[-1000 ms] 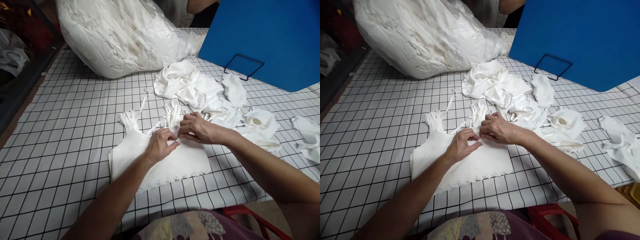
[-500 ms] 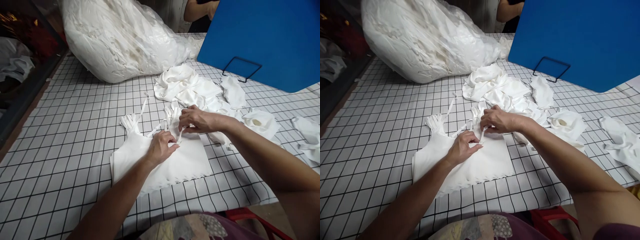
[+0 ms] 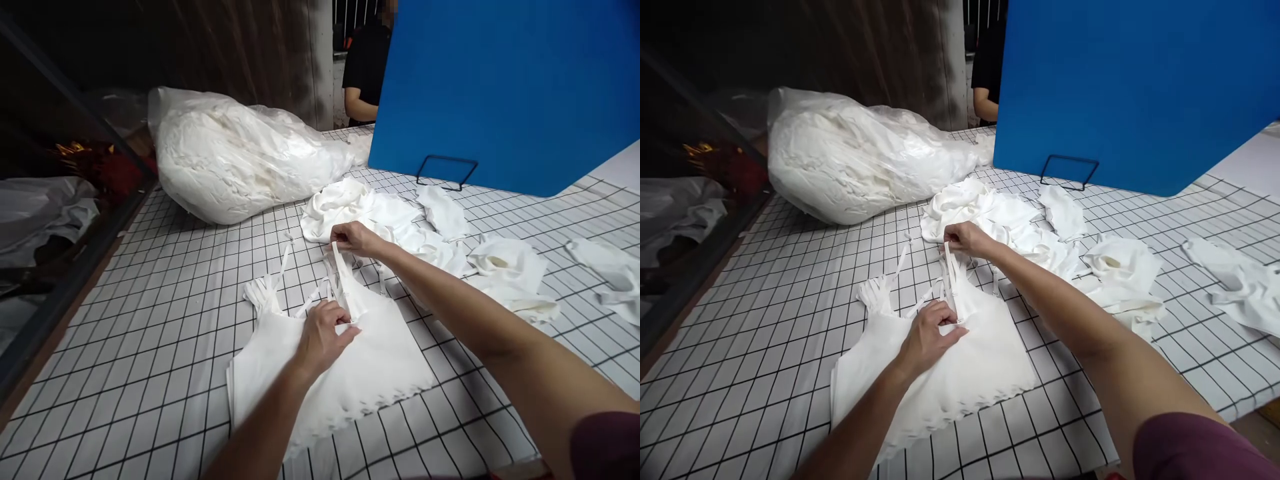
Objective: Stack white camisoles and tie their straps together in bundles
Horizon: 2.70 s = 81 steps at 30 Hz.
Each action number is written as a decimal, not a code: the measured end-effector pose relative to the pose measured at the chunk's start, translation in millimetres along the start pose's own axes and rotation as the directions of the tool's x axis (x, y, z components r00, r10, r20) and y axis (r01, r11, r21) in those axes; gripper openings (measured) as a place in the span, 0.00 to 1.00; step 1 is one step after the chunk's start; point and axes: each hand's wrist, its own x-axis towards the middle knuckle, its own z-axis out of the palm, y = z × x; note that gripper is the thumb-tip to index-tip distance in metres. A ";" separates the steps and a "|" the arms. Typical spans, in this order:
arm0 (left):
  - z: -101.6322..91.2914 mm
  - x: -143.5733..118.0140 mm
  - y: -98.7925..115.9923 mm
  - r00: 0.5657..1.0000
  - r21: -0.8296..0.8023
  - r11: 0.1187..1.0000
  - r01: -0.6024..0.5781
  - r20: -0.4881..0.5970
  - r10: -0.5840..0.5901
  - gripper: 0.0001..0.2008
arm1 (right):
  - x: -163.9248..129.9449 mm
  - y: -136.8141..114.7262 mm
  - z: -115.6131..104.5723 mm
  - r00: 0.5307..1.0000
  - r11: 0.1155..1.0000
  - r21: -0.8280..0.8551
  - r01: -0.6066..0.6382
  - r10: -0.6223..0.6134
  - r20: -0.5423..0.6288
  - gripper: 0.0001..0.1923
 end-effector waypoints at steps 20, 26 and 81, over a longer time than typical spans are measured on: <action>10.5 -3.3 -3.2 0.989 0.325 0.936 -0.133 -0.012 0.145 0.22 | -136.1 -50.3 39.5 0.958 0.901 -0.434 -0.005 -0.120 -0.260 0.25; 2.0 -7.7 -6.9 0.982 0.212 0.967 -0.141 -0.096 0.164 0.15 | -195.2 -73.4 93.9 0.996 0.848 -0.529 -0.037 -0.013 -0.090 0.33; -43.7 -84.5 -48.5 0.992 0.525 0.842 -0.123 0.040 0.120 0.30 | 57.8 -130.7 83.9 0.885 0.697 -0.605 0.385 -0.094 0.456 0.13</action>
